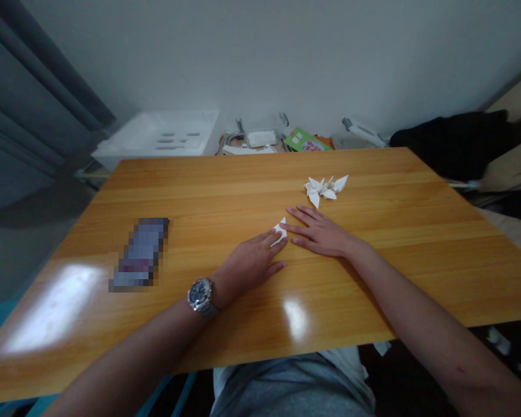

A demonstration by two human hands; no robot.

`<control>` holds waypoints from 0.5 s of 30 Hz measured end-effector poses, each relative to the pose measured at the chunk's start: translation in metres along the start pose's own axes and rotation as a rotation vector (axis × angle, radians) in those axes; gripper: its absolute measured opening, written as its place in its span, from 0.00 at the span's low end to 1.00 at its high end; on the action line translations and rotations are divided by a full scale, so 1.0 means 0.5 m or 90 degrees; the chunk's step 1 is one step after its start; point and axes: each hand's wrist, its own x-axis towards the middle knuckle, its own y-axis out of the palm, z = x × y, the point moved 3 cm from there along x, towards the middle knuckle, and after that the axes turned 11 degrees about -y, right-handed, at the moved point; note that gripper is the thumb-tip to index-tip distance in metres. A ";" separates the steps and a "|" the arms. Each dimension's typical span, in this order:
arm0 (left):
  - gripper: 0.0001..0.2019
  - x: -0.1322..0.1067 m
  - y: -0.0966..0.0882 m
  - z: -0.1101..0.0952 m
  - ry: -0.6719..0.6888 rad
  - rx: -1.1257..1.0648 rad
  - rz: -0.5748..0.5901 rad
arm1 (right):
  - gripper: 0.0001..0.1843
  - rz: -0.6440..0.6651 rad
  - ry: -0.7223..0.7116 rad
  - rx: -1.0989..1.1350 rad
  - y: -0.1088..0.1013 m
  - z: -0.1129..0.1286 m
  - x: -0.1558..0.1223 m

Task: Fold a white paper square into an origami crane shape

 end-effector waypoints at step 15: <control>0.28 -0.001 -0.009 -0.006 -0.009 0.025 -0.012 | 0.29 -0.043 0.103 -0.024 0.009 -0.005 0.023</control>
